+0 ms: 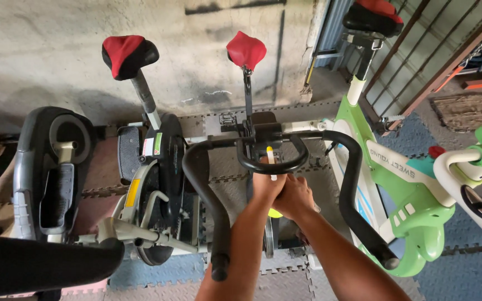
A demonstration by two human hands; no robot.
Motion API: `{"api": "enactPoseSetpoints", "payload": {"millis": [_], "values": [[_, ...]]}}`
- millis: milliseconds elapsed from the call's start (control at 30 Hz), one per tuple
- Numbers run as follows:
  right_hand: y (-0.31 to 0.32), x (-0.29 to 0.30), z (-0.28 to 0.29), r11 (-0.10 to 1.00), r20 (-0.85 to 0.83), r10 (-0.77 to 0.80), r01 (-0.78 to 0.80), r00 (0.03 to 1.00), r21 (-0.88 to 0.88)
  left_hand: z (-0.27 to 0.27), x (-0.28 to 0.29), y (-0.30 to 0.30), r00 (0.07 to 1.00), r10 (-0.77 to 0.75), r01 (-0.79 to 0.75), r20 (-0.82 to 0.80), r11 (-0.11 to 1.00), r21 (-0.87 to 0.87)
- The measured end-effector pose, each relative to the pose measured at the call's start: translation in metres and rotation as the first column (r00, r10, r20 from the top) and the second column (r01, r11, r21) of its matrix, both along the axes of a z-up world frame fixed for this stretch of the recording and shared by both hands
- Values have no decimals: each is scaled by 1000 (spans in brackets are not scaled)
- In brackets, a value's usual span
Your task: Cleaning and wiping down various gym machines using a spray bottle and a cloth.
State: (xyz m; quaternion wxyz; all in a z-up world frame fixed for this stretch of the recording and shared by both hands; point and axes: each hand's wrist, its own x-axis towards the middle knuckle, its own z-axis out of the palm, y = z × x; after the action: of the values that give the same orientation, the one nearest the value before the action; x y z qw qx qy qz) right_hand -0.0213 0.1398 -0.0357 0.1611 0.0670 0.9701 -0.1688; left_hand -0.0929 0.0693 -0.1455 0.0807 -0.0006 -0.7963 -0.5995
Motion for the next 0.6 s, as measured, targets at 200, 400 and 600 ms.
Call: {"api": "enactPoseSetpoints", "payload": {"millis": [200,400,600], "values": [[9,-3,-44,1000,-103,-22,20,994,-24,-18,7,4,960,82,-131,-267,977,-170],[72,-22,-117,906,-21,300,-292,954,-306,-16,28,-25,978,-40,79,204,979,-186],[27,-32,-55,567,-154,-449,147,880,-810,-35,24,-39,998,7,-21,-56,965,-261]]}}
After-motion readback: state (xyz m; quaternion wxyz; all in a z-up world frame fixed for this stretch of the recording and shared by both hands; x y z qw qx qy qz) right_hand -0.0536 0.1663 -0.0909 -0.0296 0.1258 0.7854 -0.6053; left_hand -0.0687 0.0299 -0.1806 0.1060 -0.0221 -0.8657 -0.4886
